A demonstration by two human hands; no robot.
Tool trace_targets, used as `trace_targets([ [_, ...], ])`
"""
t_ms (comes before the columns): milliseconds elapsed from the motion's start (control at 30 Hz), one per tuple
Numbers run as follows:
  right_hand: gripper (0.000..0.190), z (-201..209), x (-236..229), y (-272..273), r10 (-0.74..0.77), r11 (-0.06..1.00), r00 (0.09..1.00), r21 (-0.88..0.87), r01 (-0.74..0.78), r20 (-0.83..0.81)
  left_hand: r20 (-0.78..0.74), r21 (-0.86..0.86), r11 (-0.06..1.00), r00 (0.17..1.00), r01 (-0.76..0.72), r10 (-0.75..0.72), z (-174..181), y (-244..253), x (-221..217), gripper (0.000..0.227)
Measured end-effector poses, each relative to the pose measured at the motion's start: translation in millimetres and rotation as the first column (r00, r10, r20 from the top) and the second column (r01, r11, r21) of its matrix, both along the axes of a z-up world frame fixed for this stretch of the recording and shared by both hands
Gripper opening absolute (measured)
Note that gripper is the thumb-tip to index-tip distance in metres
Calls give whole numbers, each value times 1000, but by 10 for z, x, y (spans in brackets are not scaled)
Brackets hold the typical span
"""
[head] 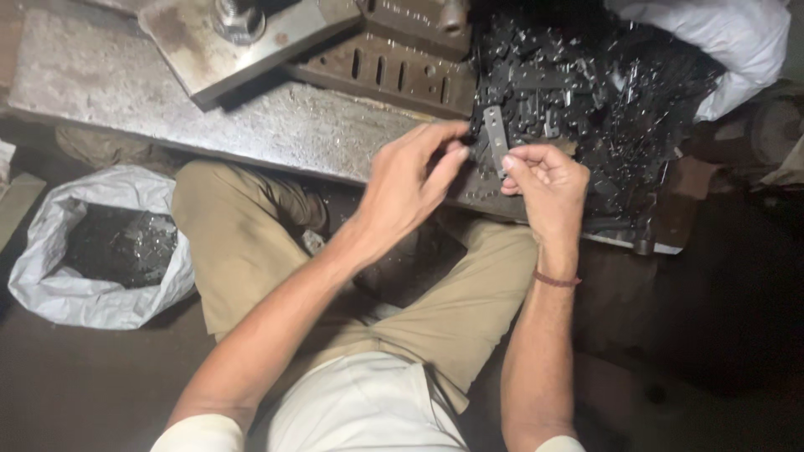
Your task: The person sits cross-legged on the floor and uses a manual press to punch holes into small metal strips. They repeatedly pick up a strip, place it in the press, pull the lever to punch a hole, and then drop the finished piece into a white bag.
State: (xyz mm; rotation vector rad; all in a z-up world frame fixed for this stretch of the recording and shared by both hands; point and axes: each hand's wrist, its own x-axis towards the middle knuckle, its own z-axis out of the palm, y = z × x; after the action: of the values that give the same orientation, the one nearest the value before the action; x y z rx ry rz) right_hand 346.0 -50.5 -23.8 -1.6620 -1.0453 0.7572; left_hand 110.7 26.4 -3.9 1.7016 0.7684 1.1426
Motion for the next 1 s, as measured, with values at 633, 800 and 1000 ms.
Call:
trace_targets([
  [633,16,-87,34,-33,122,990,988,76,-115,-95,118,-253,967,993,16,14,-225,410,389,26],
  [800,15,-176,34,-75,58,994,988,97,-45,-141,29,-132,991,999,22,-18,-194,378,345,17],
  [1000,13,-270,28,-88,-81,988,979,111,104,-188,105,-198,980,994,16,5,-209,321,299,13],
])
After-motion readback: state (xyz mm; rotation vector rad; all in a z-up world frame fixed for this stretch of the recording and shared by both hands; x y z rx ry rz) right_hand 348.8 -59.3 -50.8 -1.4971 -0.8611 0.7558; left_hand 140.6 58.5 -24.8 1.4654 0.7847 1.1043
